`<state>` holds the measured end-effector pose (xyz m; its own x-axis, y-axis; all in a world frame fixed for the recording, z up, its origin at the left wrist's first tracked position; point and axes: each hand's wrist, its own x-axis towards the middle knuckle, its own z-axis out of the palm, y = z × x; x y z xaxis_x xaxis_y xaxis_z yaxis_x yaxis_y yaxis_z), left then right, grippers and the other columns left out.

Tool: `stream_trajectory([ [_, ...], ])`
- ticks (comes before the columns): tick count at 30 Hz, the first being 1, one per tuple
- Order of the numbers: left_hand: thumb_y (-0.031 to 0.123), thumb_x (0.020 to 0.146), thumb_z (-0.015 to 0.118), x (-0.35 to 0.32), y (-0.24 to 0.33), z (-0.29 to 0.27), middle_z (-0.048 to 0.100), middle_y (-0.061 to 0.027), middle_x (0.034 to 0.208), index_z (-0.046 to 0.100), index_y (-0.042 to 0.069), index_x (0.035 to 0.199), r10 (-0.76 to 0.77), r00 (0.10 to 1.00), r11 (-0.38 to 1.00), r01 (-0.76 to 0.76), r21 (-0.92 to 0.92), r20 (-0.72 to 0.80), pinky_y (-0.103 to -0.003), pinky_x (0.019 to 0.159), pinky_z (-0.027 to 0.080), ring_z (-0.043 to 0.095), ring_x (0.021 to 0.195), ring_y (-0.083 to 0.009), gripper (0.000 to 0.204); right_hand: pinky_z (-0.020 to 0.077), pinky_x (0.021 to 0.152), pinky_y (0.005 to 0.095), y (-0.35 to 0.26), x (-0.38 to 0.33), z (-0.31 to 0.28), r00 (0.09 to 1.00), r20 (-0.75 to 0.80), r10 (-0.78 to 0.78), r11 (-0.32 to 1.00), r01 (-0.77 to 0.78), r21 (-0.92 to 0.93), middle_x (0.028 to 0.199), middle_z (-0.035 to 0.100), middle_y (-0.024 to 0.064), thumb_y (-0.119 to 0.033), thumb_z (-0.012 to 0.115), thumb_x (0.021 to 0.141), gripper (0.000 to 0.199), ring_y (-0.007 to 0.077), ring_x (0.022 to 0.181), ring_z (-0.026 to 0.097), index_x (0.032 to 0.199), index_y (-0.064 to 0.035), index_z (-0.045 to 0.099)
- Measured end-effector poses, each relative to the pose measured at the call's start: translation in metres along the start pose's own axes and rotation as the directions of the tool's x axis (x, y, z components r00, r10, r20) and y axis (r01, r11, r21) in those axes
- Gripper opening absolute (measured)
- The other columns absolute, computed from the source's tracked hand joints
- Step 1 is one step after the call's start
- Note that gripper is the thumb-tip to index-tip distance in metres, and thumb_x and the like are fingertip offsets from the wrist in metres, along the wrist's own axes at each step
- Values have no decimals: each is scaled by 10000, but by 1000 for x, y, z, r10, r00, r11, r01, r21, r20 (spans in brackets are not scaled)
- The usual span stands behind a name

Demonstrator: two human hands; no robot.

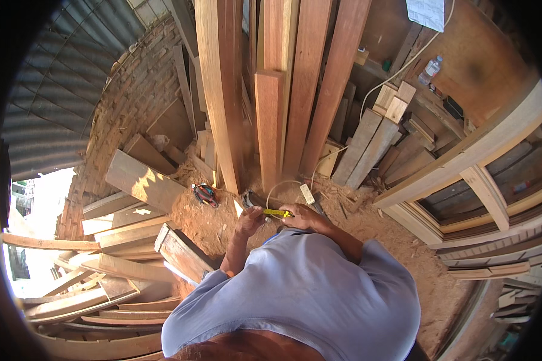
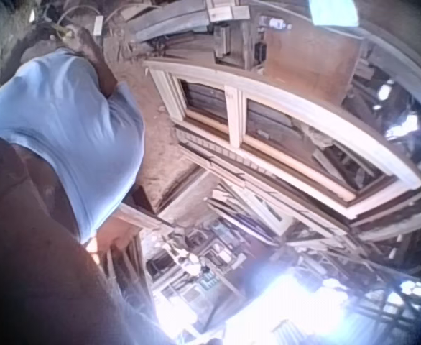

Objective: The person measures a wooden plank with a tape measure and marks it with a pencil. They then use a circular saw to cut the plank. The person repeats the measuring and marking process on another plank.

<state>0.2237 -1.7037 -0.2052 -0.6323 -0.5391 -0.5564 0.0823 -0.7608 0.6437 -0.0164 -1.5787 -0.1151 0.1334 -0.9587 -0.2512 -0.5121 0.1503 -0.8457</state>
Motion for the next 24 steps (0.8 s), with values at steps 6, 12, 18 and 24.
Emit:
stream_trajectory([
  [6,253,908,761,12,20,-8,628,8,829,645,126,985,-28,1000,999,28,46,-10,-306,695,531,612,757,-134,189,525,904,423,17,14,0,1000,-21,15,1000,-15,-4,1146,676,225,-269,683,891,469,360,1066,663,1283,-21,613],
  [12,282,929,737,26,13,-19,655,6,854,641,143,1060,-36,989,979,6,-203,-144,-340,665,518,614,724,-160,214,518,935,424,8,8,-7,990,-38,133,990,-134,-49,1144,686,228,-303,683,878,475,359,1085,663,1263,-29,636],
  [18,297,932,734,25,11,-9,645,13,875,621,163,1102,-54,995,989,41,-139,-89,-340,703,527,618,755,-157,244,526,914,423,18,-3,-12,990,-66,122,988,-127,-85,1107,701,231,-309,695,864,496,352,1056,680,1266,-25,636],
  [24,203,967,693,6,-2,28,612,0,861,589,134,1091,-84,996,996,83,20,34,-316,683,542,617,745,-131,176,533,868,432,5,6,-12,996,-7,90,995,-90,-36,1043,708,248,-309,702,861,512,365,988,697,1258,5,622],
])
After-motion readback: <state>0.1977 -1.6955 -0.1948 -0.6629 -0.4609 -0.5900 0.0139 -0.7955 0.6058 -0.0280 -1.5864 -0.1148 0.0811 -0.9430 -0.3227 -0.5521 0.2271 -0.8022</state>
